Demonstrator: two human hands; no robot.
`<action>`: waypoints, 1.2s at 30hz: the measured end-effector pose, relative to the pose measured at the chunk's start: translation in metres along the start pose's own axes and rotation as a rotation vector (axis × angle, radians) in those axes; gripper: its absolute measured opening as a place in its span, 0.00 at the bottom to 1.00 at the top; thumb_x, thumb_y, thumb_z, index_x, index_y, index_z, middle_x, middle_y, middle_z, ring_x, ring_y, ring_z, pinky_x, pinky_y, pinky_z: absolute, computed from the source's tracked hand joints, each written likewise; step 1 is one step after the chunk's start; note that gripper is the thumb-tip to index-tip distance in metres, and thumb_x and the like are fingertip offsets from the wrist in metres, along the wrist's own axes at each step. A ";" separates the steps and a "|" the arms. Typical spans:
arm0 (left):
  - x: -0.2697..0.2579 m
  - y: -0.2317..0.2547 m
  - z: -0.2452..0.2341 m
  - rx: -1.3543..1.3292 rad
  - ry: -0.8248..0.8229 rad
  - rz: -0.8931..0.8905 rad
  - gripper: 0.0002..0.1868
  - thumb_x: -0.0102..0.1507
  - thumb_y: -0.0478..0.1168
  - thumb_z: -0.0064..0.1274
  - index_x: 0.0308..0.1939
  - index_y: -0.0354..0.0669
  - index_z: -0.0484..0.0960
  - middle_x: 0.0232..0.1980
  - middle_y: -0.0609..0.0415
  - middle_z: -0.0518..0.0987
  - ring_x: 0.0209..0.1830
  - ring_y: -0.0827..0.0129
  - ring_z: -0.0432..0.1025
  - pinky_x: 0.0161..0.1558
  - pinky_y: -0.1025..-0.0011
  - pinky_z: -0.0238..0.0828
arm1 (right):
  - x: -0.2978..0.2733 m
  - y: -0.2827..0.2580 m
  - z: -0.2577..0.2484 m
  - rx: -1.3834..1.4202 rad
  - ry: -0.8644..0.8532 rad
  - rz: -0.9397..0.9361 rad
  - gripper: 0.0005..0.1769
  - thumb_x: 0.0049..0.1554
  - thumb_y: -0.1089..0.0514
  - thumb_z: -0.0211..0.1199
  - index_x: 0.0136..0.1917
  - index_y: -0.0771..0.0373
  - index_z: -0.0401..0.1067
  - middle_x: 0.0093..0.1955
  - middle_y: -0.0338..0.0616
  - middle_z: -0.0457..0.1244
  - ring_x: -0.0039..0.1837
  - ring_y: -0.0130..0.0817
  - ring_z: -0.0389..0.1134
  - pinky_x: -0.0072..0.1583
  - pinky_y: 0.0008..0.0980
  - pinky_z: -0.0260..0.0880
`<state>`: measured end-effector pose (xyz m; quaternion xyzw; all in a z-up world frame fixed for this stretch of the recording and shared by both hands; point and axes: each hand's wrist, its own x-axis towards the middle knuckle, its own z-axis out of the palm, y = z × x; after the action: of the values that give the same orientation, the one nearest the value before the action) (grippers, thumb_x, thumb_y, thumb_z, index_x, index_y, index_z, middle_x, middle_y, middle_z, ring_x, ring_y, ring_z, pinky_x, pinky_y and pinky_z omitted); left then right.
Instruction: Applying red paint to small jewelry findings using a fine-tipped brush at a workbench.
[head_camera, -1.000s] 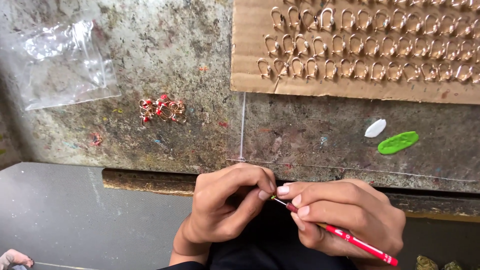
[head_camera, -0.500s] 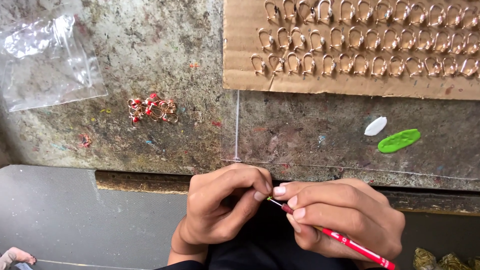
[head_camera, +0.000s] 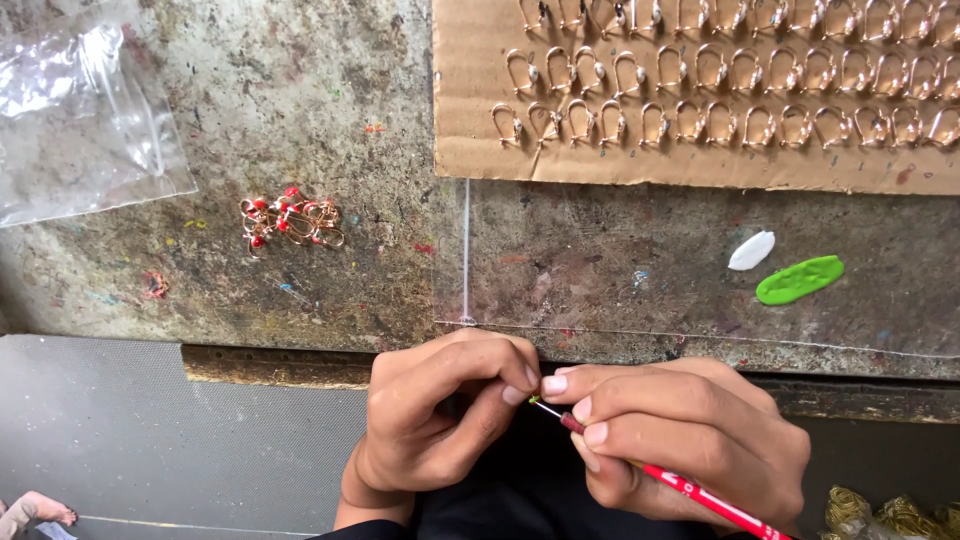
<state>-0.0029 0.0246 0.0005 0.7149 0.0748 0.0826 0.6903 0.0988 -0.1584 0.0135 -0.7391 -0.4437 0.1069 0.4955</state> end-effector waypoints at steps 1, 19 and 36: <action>0.000 0.000 0.000 0.000 0.000 -0.001 0.03 0.67 0.27 0.46 0.38 0.31 0.75 0.36 0.44 0.79 0.34 0.60 0.80 0.40 0.73 0.79 | 0.000 0.000 -0.001 0.000 0.000 0.001 0.04 0.55 0.59 0.66 0.43 0.56 0.72 0.43 0.35 0.72 0.49 0.29 0.83 0.49 0.17 0.79; 0.000 -0.002 0.000 0.010 -0.004 0.007 0.04 0.67 0.26 0.46 0.38 0.31 0.75 0.36 0.45 0.79 0.35 0.59 0.80 0.41 0.72 0.80 | 0.001 0.003 -0.001 -0.003 -0.023 -0.032 0.05 0.56 0.58 0.66 0.45 0.57 0.71 0.44 0.37 0.72 0.50 0.32 0.84 0.49 0.18 0.81; -0.001 -0.003 0.000 -0.004 -0.011 0.008 0.04 0.68 0.27 0.46 0.38 0.31 0.75 0.36 0.45 0.79 0.35 0.59 0.80 0.41 0.72 0.80 | -0.002 0.003 0.002 0.003 0.007 -0.020 0.04 0.56 0.56 0.64 0.44 0.56 0.71 0.43 0.37 0.72 0.49 0.32 0.84 0.48 0.18 0.81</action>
<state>-0.0038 0.0250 -0.0025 0.7142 0.0679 0.0814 0.6918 0.0983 -0.1585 0.0091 -0.7342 -0.4492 0.0998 0.4991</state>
